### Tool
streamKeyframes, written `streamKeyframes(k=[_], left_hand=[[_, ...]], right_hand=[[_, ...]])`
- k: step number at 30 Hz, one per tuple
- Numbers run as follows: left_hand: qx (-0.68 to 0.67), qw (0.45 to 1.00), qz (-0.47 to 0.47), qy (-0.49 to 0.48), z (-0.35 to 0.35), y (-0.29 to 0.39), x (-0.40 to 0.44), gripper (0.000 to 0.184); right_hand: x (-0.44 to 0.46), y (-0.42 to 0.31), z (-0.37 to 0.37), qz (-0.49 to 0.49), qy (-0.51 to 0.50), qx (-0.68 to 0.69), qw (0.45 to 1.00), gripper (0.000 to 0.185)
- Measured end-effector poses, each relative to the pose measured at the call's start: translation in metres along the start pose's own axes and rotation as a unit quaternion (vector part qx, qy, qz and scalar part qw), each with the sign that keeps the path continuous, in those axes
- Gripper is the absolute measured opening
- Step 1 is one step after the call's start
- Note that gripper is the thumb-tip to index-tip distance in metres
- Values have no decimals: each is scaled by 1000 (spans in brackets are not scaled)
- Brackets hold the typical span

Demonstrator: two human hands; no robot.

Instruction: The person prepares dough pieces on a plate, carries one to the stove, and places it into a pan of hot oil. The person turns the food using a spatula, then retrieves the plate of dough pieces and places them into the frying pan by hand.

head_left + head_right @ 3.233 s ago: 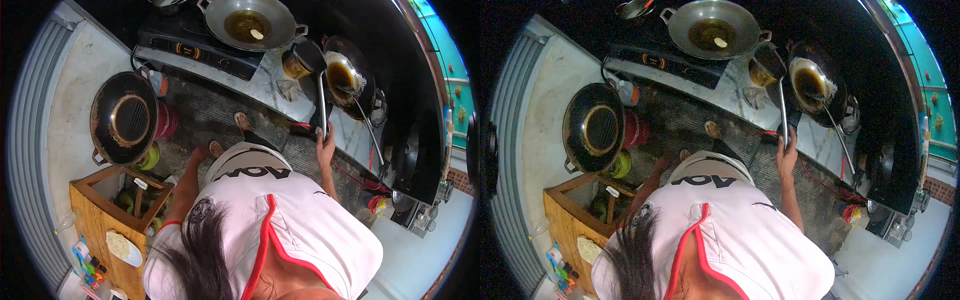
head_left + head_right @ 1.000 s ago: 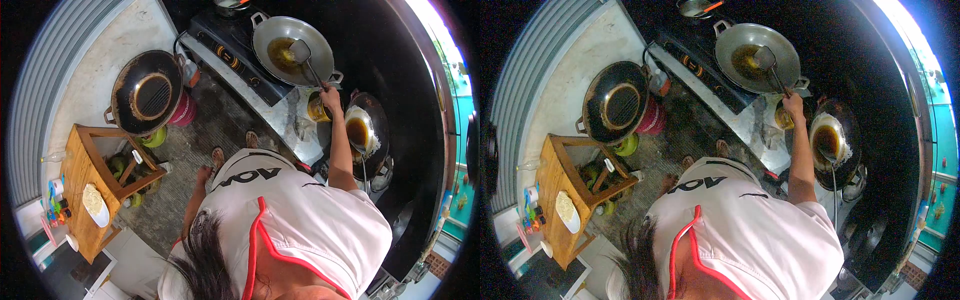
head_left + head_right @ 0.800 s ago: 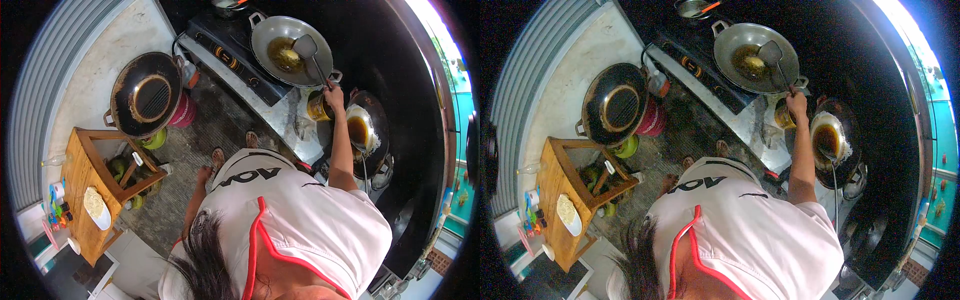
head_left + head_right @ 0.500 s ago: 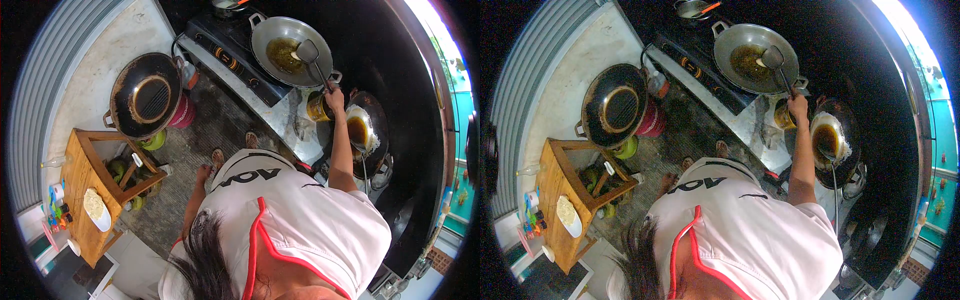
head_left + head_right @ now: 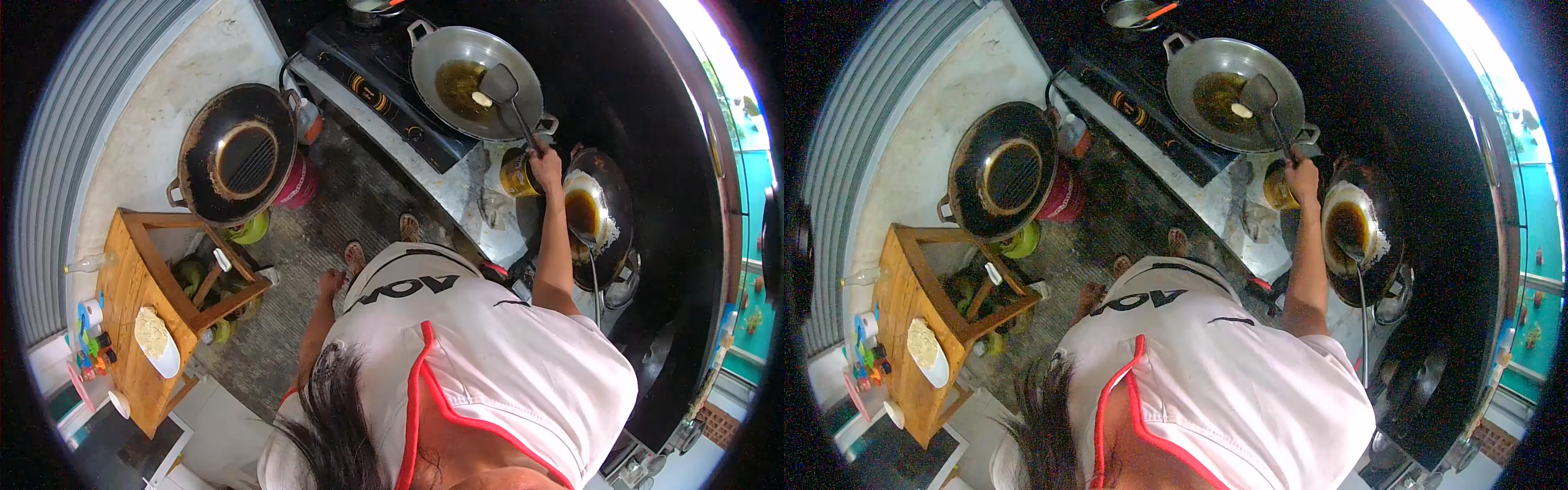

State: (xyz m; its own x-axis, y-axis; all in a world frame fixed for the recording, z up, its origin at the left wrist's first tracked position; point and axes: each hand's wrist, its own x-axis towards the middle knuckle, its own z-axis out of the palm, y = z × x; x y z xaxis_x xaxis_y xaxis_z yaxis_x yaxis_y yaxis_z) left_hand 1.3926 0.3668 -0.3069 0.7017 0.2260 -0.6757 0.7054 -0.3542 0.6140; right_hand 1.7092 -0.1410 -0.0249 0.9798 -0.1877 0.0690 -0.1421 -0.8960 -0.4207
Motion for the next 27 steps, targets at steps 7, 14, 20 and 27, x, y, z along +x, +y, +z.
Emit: streamKeyframes(k=[7, 14, 20, 27], left_hand=[[49, 999, 14, -2, 7, -19, 15, 34], [22, 995, -51, -79, 11, -32, 34, 39], [-27, 997, -63, -43, 4, -26, 33, 36], [31, 995, 89, -31, 16, -76, 59, 35]], right_hand=[[-26, -6, -18, 21, -10, -6, 1000, 36], [-30, 7, -10, 38, -40, -19, 998, 37], [-30, -15, -13, 41, -35, -15, 998, 37], [-32, -16, -21, 47, 4, -4, 999, 37]])
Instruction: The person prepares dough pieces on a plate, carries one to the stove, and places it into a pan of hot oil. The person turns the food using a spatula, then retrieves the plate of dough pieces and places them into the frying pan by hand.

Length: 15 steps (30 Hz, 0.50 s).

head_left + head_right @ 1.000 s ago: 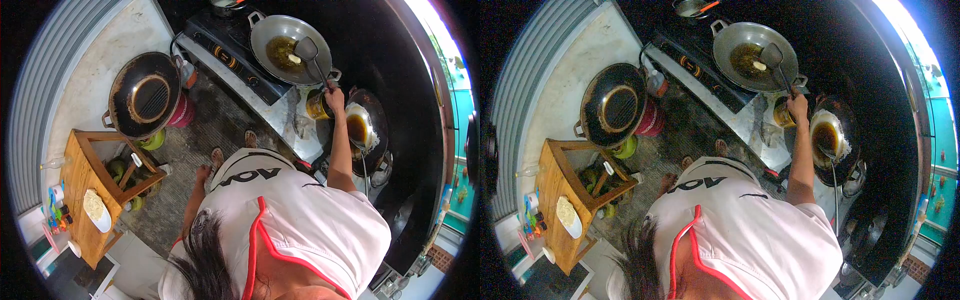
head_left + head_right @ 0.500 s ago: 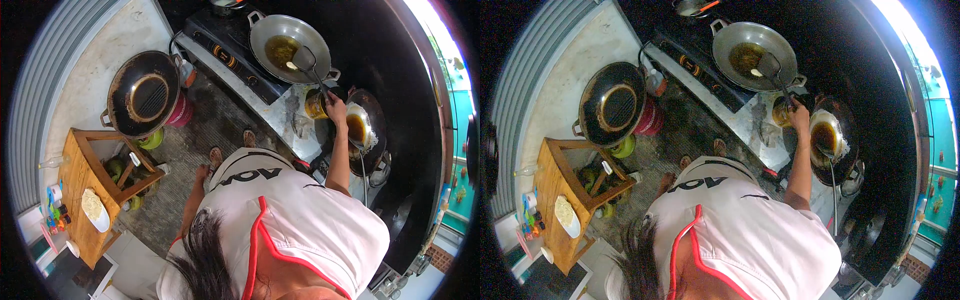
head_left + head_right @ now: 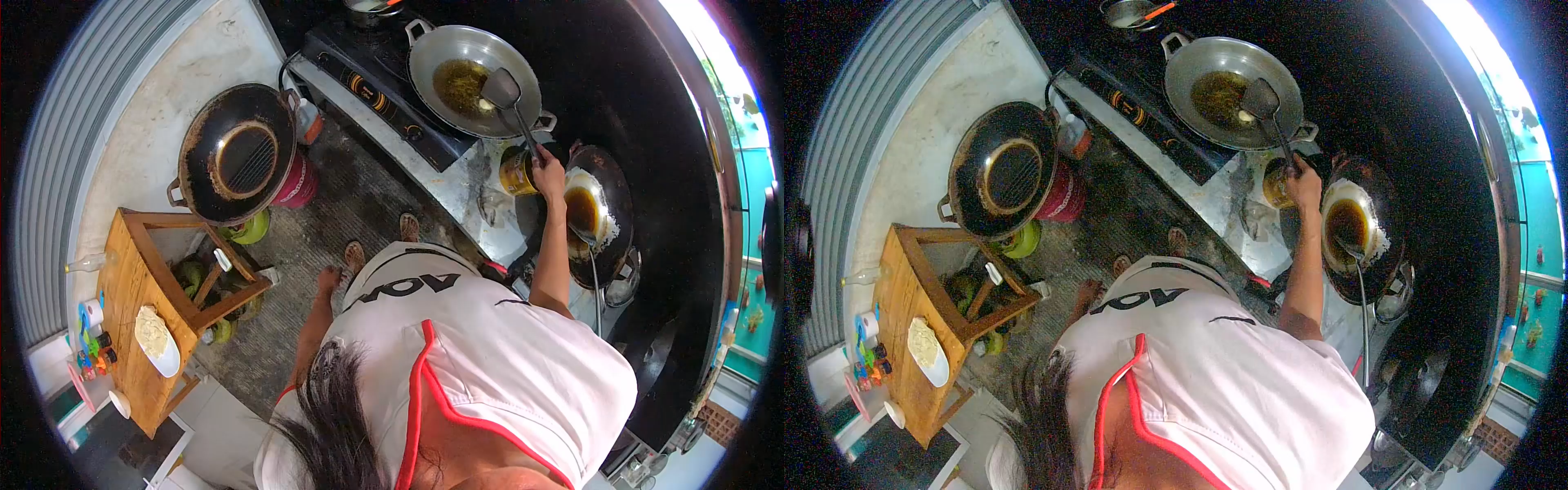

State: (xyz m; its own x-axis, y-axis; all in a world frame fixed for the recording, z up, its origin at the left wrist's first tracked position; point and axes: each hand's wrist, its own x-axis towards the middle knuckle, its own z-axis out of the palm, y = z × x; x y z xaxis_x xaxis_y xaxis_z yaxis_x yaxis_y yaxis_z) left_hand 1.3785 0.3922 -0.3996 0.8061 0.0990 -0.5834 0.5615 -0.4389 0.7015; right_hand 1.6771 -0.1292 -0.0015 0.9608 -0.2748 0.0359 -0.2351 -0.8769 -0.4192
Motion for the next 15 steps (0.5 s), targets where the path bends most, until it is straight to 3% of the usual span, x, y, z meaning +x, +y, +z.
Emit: streamKeyframes(k=[2, 4, 7, 10, 12, 15], left_hand=[[8, 1000, 2, -8, 3, -7, 2, 33], [-40, 990, -136, -24, -6, 34, -15, 32], [-53, 993, -95, -41, -1, 28, -16, 33], [-5, 994, -103, -25, 2, 35, -19, 36], [-54, 992, -110, -16, 2, 36, -16, 37], [-84, 987, -134, -32, 4, 33, -9, 37]], right_hand=[[-1, -1, -11, 2, -21, -13, 1000, 37], [-5, 1, -18, 0, -25, -17, 1000, 37], [-12, 4, -25, -15, -4, -22, 1000, 38], [-15, -2, -35, -7, 10, -59, 998, 41], [-17, -10, -43, 35, 3, -89, 995, 42], [-9, 4, -36, -5, 23, -93, 995, 38]])
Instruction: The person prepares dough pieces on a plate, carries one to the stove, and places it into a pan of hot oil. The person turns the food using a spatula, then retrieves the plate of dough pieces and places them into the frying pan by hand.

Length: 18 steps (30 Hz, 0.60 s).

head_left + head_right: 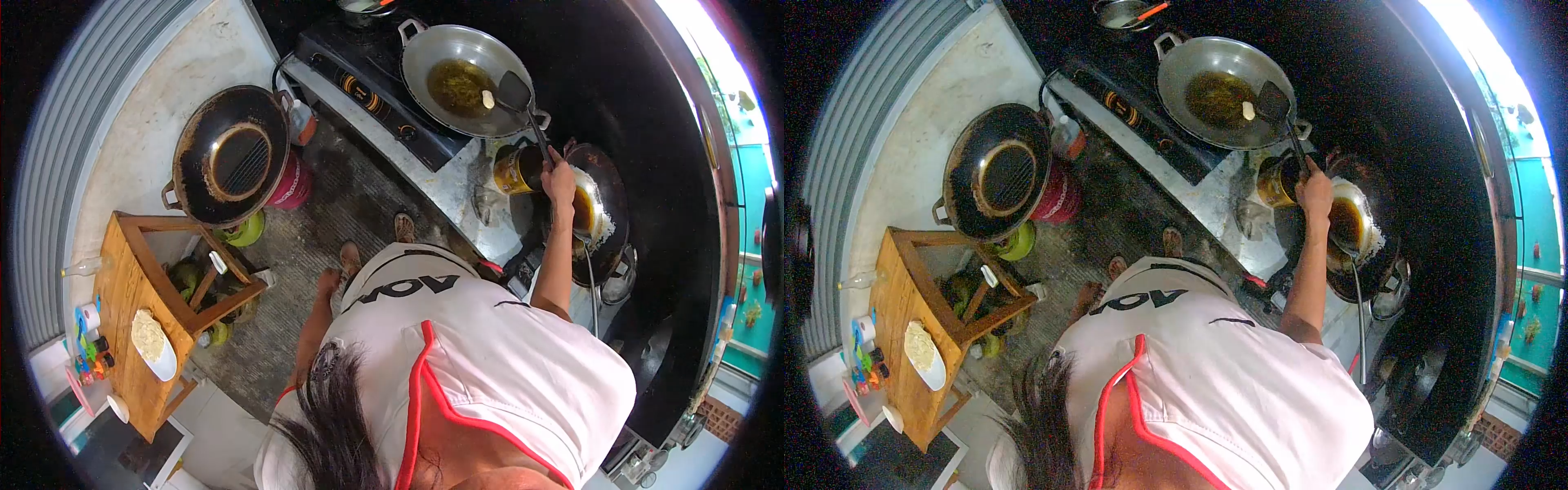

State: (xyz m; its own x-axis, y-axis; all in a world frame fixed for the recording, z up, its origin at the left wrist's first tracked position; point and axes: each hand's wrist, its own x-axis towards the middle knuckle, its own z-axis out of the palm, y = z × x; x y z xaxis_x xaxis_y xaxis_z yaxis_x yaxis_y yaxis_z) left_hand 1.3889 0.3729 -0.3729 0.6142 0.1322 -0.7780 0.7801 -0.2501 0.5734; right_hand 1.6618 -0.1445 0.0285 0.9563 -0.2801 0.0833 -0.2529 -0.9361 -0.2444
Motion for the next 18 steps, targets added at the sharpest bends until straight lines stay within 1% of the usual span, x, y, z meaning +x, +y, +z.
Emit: streamKeyframes(k=[1, 3, 5, 7, 8, 10, 13, 16, 18], left_hand=[[-2, 1000, -12, -9, -1, 2, -2, 37], [91, 984, 151, 30, -2, 0, -6, 37], [84, 984, 157, 31, -1, -1, -4, 36], [-25, 1000, 3, -6, 0, 1, 6, 35], [-3, 1000, 1, 0, 1, -1, 6, 35], [39, 999, -4, 12, -3, 36, -31, 35], [-3, 998, 21, 53, 5, 23, -32, 36], [174, 975, 38, 132, 17, 11, -34, 37], [96, 993, -3, 64, 10, 8, -35, 37]], right_hand=[[3, 3, 5, -14, 7, 0, 1000, 38], [6, 3, 11, -40, 21, 0, 999, 37], [8, -4, 11, -22, 8, -6, 1000, 36], [9, -12, 12, -12, -1, -7, 1000, 35], [9, -14, 13, -10, -3, -5, 1000, 35], [9, -16, 16, -6, -2, 5, 1000, 34], [9, -14, 19, 3, 7, 24, 1000, 34], [11, -13, 21, 14, 2, 20, 1000, 35], [12, -13, 21, 21, -12, 7, 1000, 36]])
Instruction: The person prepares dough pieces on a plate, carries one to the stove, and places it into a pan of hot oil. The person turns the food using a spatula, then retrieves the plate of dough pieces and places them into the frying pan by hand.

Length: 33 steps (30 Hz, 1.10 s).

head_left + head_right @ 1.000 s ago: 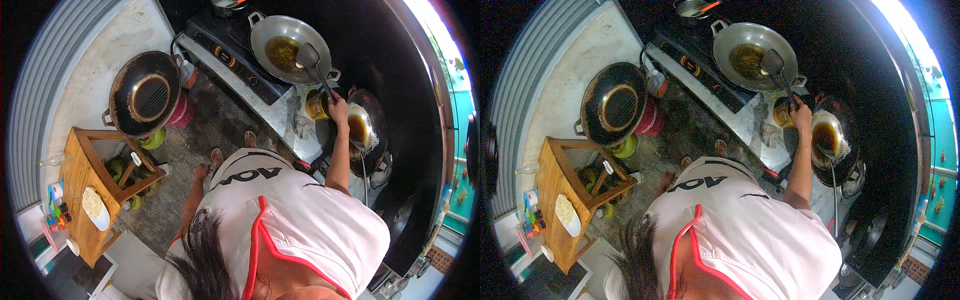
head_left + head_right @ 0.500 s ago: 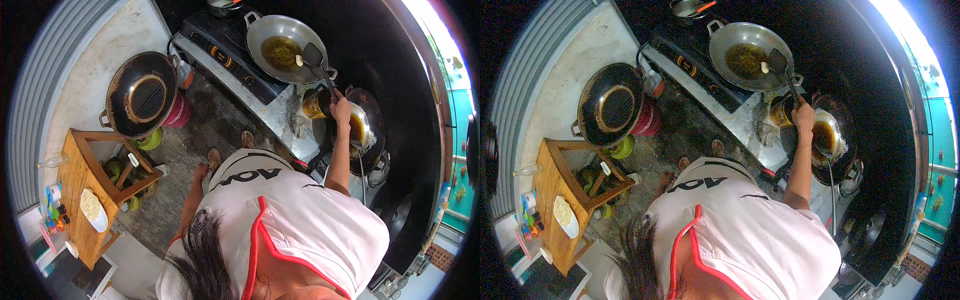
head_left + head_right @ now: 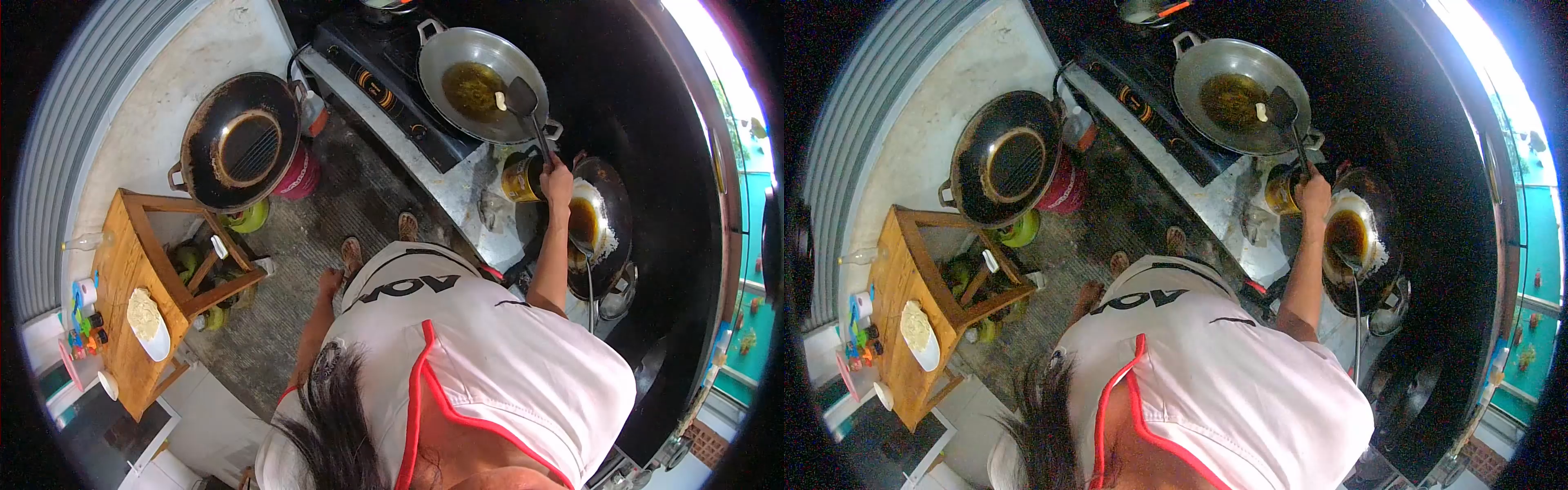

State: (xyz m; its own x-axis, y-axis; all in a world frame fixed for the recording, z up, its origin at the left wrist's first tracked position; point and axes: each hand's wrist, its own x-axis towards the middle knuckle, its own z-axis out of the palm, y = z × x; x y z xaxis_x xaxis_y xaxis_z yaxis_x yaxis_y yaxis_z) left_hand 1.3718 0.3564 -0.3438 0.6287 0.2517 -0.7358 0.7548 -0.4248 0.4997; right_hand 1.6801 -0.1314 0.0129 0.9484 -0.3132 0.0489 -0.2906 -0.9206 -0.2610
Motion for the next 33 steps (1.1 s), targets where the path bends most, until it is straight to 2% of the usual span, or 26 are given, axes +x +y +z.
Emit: streamKeyframes(k=[1, 4, 7, 10, 16, 19, 21, 23, 24, 25, 27, 28, 31, 33], left_hand=[[-38, 998, -19, -37, -3, 0, 0, 37], [4, 999, 35, -7, -4, 7, -10, 37], [-38, 999, 22, -4, -5, 10, -5, 36], [31, 999, 15, -14, -16, 29, -13, 34], [-60, 998, 3, 7, -15, 31, -11, 36], [-33, 998, 52, 30, -17, 36, -18, 39], [11, 999, 31, 16, -23, 45, -28, 40], [9, 1000, 29, 5, -17, 32, -19, 40], [-16, 999, 36, 1, -2, 0, 4, 40], [-42, 998, 44, -2, 6, -17, 18, 39], [17, 999, 2, -40, -7, 8, 1, 38], [46, 997, -19, -59, -9, 11, -1, 37], [-15, 999, -3, -42, 0, -11, 15, 37], [-5, 1000, 6, 19, 21, -42, 42, 38]], right_hand=[[0, 1, 3, 1, 0, -1, 1000, 36], [1, -1, 9, -6, -1, 1, 1000, 36], [4, -4, 16, -20, -6, 16, 1000, 36], [10, -2, 28, -24, -15, 29, 999, 36], [1, -26, 15, -33, -26, 43, 998, 36], [0, -29, 14, -31, -17, 52, 998, 35], [1, -27, 17, -15, -15, 65, 998, 35], [14, -5, 42, -73, 25, 107, 991, 34], [21, 7, 56, -101, 45, 128, 986, 34], [27, 13, 67, -68, 0, 174, 982, 33], [38, 19, 81, -2, -89, 266, 960, 33], [38, 15, 81, 2, -102, 271, 957, 31], [35, -4, 82, 8, -137, 282, 949, 26], [32, -18, 76, 3, -157, 284, 946, 24]])
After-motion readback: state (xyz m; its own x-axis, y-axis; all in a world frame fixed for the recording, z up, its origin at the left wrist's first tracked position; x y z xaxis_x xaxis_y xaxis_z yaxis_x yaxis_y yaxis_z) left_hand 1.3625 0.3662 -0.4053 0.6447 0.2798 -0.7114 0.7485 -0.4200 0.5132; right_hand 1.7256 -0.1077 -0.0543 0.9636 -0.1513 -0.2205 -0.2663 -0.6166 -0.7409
